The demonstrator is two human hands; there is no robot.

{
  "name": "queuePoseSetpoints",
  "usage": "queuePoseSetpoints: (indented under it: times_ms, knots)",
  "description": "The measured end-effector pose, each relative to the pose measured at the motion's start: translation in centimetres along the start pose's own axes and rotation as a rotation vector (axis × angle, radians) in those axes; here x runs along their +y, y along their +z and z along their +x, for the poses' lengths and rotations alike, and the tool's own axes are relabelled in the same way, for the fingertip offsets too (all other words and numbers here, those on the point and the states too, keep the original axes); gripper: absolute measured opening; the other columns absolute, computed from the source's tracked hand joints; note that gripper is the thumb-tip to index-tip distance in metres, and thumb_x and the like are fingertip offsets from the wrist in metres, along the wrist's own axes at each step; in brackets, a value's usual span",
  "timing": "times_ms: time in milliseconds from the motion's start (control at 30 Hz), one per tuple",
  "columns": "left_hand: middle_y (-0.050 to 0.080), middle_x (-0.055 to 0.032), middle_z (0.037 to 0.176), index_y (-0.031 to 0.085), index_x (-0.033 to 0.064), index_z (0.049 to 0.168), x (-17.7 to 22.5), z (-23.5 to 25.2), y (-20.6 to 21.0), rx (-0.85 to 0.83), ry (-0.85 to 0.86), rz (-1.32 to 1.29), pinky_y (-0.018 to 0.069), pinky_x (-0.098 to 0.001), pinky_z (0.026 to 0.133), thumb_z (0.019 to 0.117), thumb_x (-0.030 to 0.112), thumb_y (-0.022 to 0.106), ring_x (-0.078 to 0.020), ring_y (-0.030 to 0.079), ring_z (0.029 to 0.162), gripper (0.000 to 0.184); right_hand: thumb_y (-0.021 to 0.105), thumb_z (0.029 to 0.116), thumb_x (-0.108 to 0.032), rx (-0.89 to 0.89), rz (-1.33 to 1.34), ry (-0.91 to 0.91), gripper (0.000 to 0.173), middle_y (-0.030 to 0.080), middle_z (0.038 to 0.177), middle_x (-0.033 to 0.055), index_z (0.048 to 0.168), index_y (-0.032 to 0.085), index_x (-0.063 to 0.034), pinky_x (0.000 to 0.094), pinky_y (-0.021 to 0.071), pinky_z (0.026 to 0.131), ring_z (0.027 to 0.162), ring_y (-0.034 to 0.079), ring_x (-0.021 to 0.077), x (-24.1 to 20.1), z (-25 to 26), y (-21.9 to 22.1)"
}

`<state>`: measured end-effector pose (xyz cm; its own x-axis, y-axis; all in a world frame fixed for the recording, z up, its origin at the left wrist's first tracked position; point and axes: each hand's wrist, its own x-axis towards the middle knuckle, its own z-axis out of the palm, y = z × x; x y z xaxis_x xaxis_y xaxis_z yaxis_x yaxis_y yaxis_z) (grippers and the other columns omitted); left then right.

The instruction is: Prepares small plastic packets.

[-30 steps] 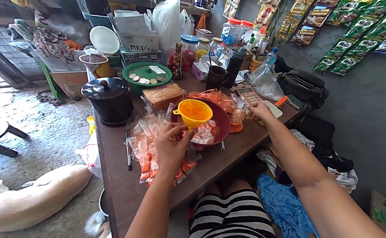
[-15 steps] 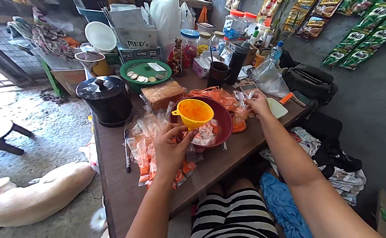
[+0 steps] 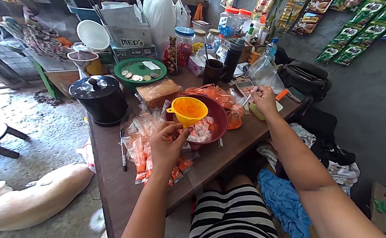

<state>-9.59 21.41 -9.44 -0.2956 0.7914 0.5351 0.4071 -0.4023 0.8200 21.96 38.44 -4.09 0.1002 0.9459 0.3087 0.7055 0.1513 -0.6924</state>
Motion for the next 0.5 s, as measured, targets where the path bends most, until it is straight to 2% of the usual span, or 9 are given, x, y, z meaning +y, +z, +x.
queuePoseSetpoints:
  times_ms: [67,100,133,200,267,367,500]
  knots:
    - [0.068,0.0024,0.094,0.077,0.0085,0.091,0.0,0.0,0.1,-0.001,0.002,0.006,0.0514,-0.0162,0.074,0.0833,0.021,0.081,0.0002,0.062,0.082,0.015,0.053,0.1078,-0.023,-0.048,0.112,0.110,0.029,0.063,0.104,0.0154,0.121,0.064,0.0009,0.0348,0.0528,0.066,0.070,0.060,0.0170,0.9,0.7,-0.1]
    - [0.068,0.0024,0.095,0.077,0.0088,0.091,0.0,0.0,0.0,-0.003,0.006,0.015,0.0514,-0.0175,0.074,0.0836,0.023,0.081,-0.0002,0.062,0.082,0.016,0.048,0.1096,-0.022,-0.073,0.196,0.145,0.028,0.064,0.098,0.0123,0.122,0.060,0.0013,0.0298,0.0515,0.058,0.064,0.059,0.0129,1.2,0.8,-0.1]
    - [0.068,0.0027,0.094,0.077,0.0093,0.091,0.0,0.0,0.0,-0.006,0.006,0.020,0.0514,-0.0180,0.074,0.0838,0.024,0.081,-0.0003,0.062,0.081,0.017,0.043,0.1113,-0.021,-0.102,0.273,0.159,0.028,0.067,0.097,0.0106,0.122,0.057,0.0008,0.0277,0.0509,0.056,0.062,0.060,0.0115,1.3,0.8,0.1]
    - [0.068,0.0032,0.093,0.077,0.0096,0.092,-0.1,0.0,0.0,-0.009,0.009,0.020,0.0516,-0.0171,0.073,0.0840,0.025,0.081,0.0003,0.062,0.080,0.017,0.038,0.1128,-0.024,-0.174,0.381,0.134,0.026,0.072,0.095,0.0073,0.120,0.052,-0.0029,0.0254,0.0524,0.058,0.065,0.065,0.0102,1.2,0.5,0.4]
    - [0.068,0.0036,0.093,0.077,0.0096,0.092,-0.1,0.0,0.1,-0.009,0.010,0.010,0.0510,-0.0168,0.073,0.0841,0.025,0.081,0.0007,0.061,0.080,0.017,0.042,0.1119,-0.024,-0.233,0.420,0.067,0.027,0.072,0.091,0.0055,0.122,0.056,-0.0023,0.0244,0.0546,0.061,0.067,0.066,0.0087,0.8,-0.1,0.8]
    - [0.067,0.0041,0.093,0.077,0.0096,0.091,-0.1,0.0,0.1,-0.003,-0.001,0.002,0.0504,-0.0153,0.070,0.0838,0.023,0.082,0.0014,0.060,0.077,0.016,0.043,0.1113,-0.022,-0.205,0.228,-0.103,0.029,0.070,0.087,0.0039,0.121,0.061,-0.0012,0.0254,0.0544,0.064,0.065,0.063,0.0069,-0.2,-0.9,0.9]
    - [0.068,0.0036,0.093,0.077,0.0090,0.091,0.1,0.0,0.0,-0.006,-0.003,0.007,0.0504,-0.0150,0.071,0.0838,0.022,0.082,0.0015,0.061,0.078,0.016,0.041,0.1113,-0.022,-0.118,0.025,-0.237,0.030,0.069,0.088,0.0056,0.119,0.063,-0.0026,0.0299,0.0549,0.068,0.068,0.064,0.0103,-1.8,-1.7,0.5]
